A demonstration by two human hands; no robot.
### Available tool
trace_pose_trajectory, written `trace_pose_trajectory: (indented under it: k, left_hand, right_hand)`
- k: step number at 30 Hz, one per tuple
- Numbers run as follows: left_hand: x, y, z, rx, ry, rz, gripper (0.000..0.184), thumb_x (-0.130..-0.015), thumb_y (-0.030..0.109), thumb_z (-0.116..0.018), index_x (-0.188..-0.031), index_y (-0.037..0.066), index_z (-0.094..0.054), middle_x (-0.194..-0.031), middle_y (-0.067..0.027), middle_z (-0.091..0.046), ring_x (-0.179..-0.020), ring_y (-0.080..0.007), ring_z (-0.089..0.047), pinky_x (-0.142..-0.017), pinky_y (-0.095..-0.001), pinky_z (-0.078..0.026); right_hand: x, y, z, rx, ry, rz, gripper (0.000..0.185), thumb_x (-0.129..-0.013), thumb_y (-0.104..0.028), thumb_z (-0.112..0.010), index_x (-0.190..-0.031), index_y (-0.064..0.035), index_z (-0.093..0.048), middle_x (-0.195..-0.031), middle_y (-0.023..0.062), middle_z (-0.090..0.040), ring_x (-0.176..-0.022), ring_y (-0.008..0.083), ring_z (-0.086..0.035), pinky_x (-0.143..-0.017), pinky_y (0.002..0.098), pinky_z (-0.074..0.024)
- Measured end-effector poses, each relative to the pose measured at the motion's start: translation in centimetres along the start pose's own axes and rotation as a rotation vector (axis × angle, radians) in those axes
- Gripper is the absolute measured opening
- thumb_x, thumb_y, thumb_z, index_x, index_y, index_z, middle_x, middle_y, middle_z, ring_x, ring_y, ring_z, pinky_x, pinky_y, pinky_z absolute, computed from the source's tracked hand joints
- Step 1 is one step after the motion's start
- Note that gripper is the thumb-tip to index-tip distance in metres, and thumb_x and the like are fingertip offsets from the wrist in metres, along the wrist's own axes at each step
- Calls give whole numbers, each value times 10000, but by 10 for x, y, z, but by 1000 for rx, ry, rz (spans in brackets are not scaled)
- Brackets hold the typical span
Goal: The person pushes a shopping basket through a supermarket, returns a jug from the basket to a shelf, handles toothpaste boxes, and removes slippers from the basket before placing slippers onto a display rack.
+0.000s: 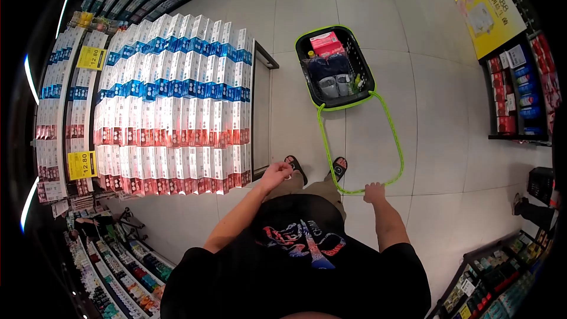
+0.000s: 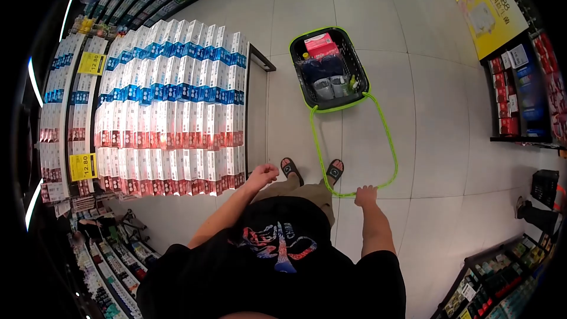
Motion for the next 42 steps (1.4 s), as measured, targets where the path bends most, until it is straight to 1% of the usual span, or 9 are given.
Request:
trace_pose_trajectory:
  k: [10,14,16,23,28,31,35,38,42]
  left_hand:
    - [-19,-5,-2,-107,-81,-99,217,-862,178,-636,-959,-17,-630,-809,-49,-623,-727,-122,-581,-674,-273,-483]
    - [-37,-16,-8,-184,-235,-159,280,-843,224,-653,-986,-16,-628,-825,-69,-644,-754,-151,-607,-707,-292,-496]
    - [-36,-8,-6,-348,-202,-161,320,-833,252,-659,-1019,-5,-620,-848,-84,-654,-777,-170,-619,-735,-301,-498]
    - [-54,7,17,-285,-208,-321,379,-798,292,-679,-1048,14,-616,-922,-122,-665,-845,-227,-640,-782,-335,-505]
    - [-21,24,44,-831,-190,-725,471,-718,218,-666,-1128,16,-554,-1050,-176,-615,-1021,-340,-575,-895,-425,-464]
    - [-15,17,66,-1033,-95,-722,479,-702,174,-643,-1143,27,-523,-1076,-161,-587,-1083,-339,-530,-935,-430,-437]
    - [-26,19,97,-978,21,-817,473,-695,166,-645,-1131,37,-518,-1069,-153,-580,-1084,-328,-524,-929,-421,-435]
    - [-30,32,114,-1025,42,-728,453,-698,177,-650,-1111,38,-528,-1072,-155,-578,-1077,-314,-526,-916,-410,-434]
    - [-54,38,123,-1120,117,-839,380,-683,189,-662,-1021,41,-576,-987,-149,-610,-991,-320,-563,-864,-424,-453]
  right_hand:
    - [4,-21,25,14,212,20,168,-769,-235,-630,-873,-115,-686,-988,112,-655,-1022,288,-588,-863,448,-430]
    - [28,-41,54,-5,258,57,211,-772,-296,-659,-871,-110,-680,-904,111,-668,-937,289,-619,-851,435,-440]
    - [41,-64,77,36,299,96,272,-770,-362,-682,-863,-107,-674,-882,105,-671,-918,283,-626,-842,441,-445]
    - [45,-152,137,11,309,163,312,-799,-383,-667,-892,-85,-650,-880,128,-677,-887,301,-644,-807,451,-461]
    - [27,-249,188,-147,442,236,318,-828,-372,-642,-909,-65,-630,-832,180,-671,-818,356,-651,-708,476,-495]
    - [10,-285,210,-236,478,225,328,-831,-365,-638,-912,-48,-625,-839,195,-664,-836,377,-640,-726,490,-489]
    - [-11,-305,231,-348,477,220,343,-823,-351,-644,-945,-32,-619,-847,207,-659,-838,391,-632,-733,489,-487]
    - [-13,-316,244,-412,450,253,353,-814,-333,-650,-982,-25,-610,-879,208,-657,-857,402,-622,-755,485,-483]
    - [-16,-324,257,-478,493,297,357,-799,-323,-664,-1003,-36,-607,-918,201,-656,-889,395,-620,-782,474,-486]
Point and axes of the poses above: each hand's wrist, its own x-axis away from the middle knuckle, its own z-axis out of the back of the hand, y = z × x, the point moved 6 cm from there along -x, towards the middle knuckle
